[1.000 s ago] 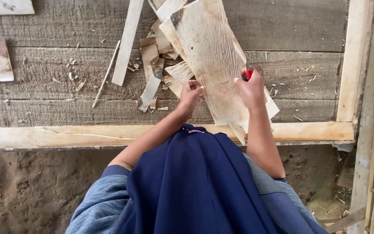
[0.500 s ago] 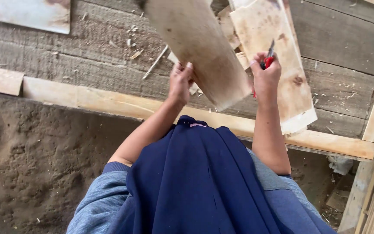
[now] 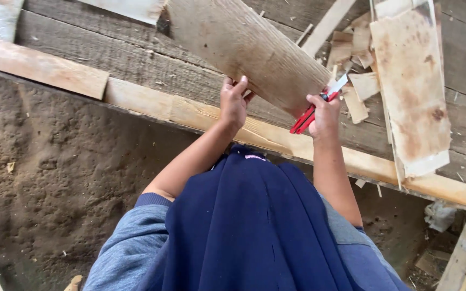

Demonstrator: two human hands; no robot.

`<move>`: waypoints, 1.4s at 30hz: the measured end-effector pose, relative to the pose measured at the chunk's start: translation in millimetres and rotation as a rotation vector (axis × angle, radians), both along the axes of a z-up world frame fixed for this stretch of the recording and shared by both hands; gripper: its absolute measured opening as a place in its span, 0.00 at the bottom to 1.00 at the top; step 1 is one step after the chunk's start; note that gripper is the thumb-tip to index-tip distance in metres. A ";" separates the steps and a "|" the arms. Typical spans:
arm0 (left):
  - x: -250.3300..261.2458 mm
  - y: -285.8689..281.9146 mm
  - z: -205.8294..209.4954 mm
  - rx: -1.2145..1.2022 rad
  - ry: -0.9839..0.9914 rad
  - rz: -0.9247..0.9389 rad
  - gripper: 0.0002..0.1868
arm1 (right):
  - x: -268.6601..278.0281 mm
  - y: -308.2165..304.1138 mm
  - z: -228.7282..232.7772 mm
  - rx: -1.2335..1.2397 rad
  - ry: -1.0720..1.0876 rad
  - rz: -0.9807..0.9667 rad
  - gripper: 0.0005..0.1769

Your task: Cutting thin wood panels into smaller pieces using a utility knife and a wooden straight edge as a guide.

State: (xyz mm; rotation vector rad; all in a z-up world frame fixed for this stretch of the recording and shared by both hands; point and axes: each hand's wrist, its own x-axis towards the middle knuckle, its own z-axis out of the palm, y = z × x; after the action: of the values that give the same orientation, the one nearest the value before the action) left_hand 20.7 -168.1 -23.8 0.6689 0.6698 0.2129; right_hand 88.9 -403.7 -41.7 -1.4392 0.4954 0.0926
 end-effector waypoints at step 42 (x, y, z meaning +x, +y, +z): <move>-52.1 321.0 25.5 1.667 -0.512 -0.675 0.16 | -18.8 354.2 43.3 -0.005 -0.033 0.120 0.29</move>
State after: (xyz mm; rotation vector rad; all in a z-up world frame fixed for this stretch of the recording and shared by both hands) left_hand -31.4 153.0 1.8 2.2722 -0.4324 0.2678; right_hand 70.1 -49.5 1.6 -1.4724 0.3822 0.1635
